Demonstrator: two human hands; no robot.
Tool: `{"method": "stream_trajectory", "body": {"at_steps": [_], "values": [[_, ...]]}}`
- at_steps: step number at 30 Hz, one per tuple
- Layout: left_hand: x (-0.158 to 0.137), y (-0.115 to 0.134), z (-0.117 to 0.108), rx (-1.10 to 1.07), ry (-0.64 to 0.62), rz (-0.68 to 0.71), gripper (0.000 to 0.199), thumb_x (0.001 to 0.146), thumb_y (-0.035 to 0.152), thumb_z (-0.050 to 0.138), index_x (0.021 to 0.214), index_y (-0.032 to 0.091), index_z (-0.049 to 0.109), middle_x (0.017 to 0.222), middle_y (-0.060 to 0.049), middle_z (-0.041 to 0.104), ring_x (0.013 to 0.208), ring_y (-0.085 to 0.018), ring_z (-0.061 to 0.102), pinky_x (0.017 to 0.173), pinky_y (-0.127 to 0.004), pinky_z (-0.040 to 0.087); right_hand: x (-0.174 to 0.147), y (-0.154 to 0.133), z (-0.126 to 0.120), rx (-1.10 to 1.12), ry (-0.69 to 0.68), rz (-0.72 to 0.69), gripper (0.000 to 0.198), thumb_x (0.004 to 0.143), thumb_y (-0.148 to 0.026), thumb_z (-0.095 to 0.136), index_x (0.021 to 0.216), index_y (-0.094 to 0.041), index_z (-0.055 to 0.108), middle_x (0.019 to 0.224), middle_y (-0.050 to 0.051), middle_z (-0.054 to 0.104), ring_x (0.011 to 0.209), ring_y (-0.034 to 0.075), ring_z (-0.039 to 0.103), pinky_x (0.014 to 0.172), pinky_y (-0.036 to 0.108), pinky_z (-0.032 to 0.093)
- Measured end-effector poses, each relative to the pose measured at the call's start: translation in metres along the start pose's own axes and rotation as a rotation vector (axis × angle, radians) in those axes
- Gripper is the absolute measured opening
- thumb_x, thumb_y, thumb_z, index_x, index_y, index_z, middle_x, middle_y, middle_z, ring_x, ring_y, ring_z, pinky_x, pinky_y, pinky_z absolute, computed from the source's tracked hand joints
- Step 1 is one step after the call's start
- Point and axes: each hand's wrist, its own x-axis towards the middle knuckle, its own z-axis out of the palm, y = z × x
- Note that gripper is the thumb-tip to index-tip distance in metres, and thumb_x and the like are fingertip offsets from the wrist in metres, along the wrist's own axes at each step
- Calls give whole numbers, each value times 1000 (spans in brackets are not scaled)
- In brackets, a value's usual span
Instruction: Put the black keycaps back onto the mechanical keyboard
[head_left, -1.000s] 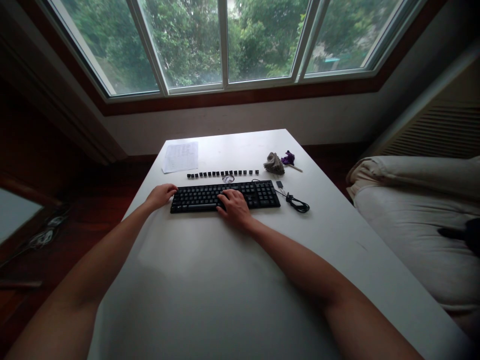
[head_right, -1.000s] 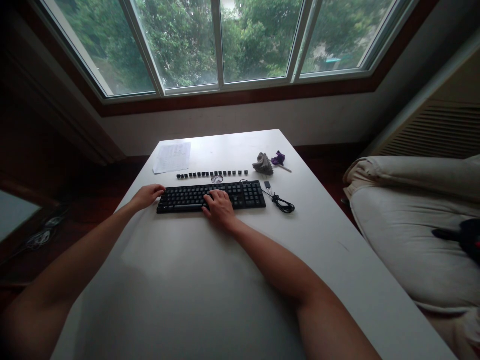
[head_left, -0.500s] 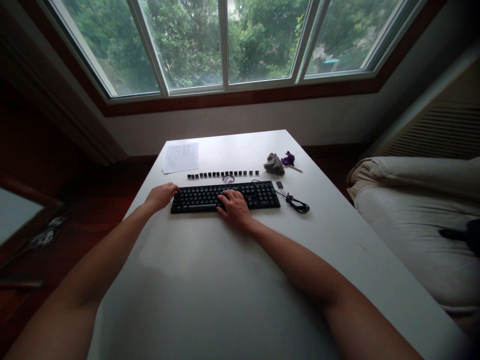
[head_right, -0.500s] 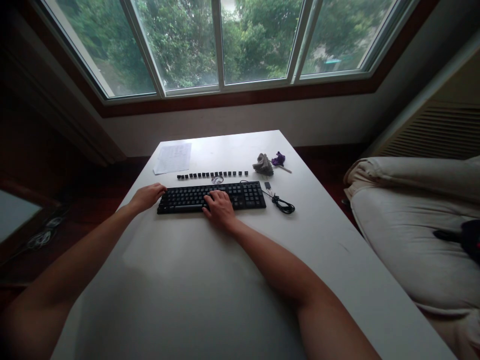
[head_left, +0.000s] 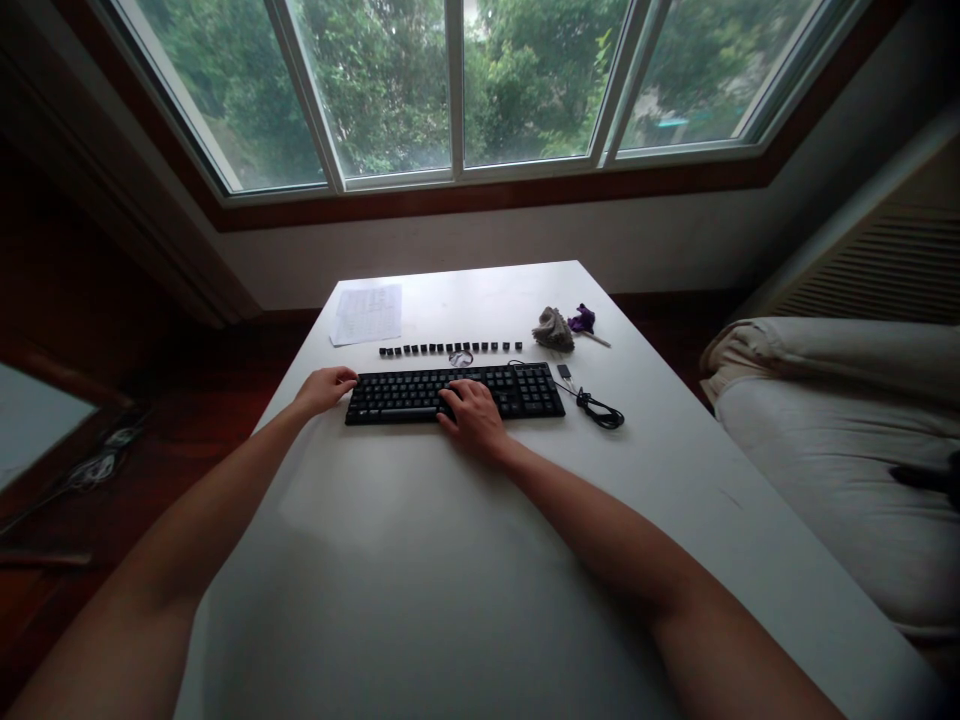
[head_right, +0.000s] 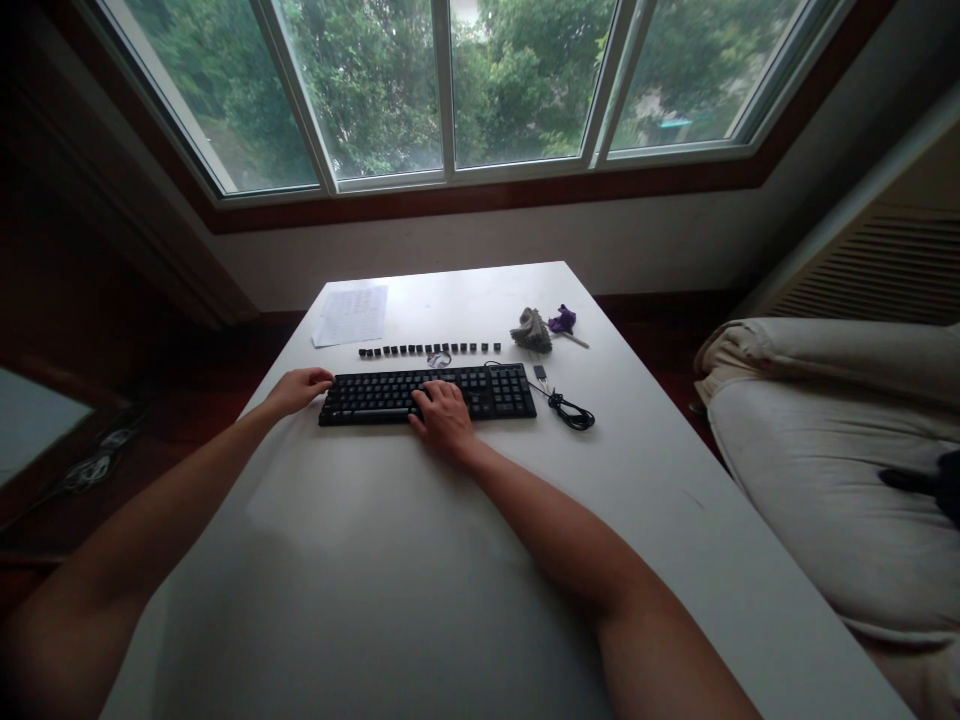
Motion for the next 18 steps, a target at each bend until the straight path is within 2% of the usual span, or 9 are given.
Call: {"method": "stream_trajectory", "body": {"at_steps": [4, 8, 13, 15, 18], "values": [[0, -7, 4, -394, -73, -142, 49, 75, 55, 70, 107, 18, 75, 96, -9, 77, 82, -21, 70, 67, -29, 49, 0, 0, 0, -6, 9, -1, 42, 93, -39, 65, 131, -21, 64, 138, 15, 58, 131, 32, 45, 112, 50, 33], [-2, -8, 6, -513, -99, -199, 56, 69, 56, 74, 107, 15, 74, 94, -10, 77, 81, -20, 69, 63, -27, 46, 0, 1, 1, -19, 17, -4, 41, 92, -39, 66, 129, -21, 65, 136, 14, 58, 130, 32, 46, 111, 49, 34], [-3, -4, 7, -477, -82, -181, 51, 71, 55, 73, 104, 16, 75, 95, -10, 77, 81, -20, 69, 64, -28, 48, 1, 0, 1, -18, 26, -9, 42, 93, -39, 66, 129, -20, 65, 136, 15, 58, 130, 32, 46, 112, 49, 34], [-2, -3, 7, -366, -63, -155, 48, 75, 55, 70, 105, 18, 75, 95, -8, 77, 80, -21, 68, 63, -29, 48, 1, 0, 0, -14, 21, -7, 41, 93, -39, 66, 129, -21, 65, 137, 15, 58, 130, 32, 46, 111, 49, 34], [-3, -1, 4, -94, -12, -34, 37, 82, 50, 64, 105, 23, 76, 97, -6, 77, 86, -23, 69, 71, -31, 49, 1, -1, 0, -13, 20, -6, 41, 93, -39, 66, 130, -21, 65, 137, 14, 58, 130, 32, 46, 112, 49, 34]]}}
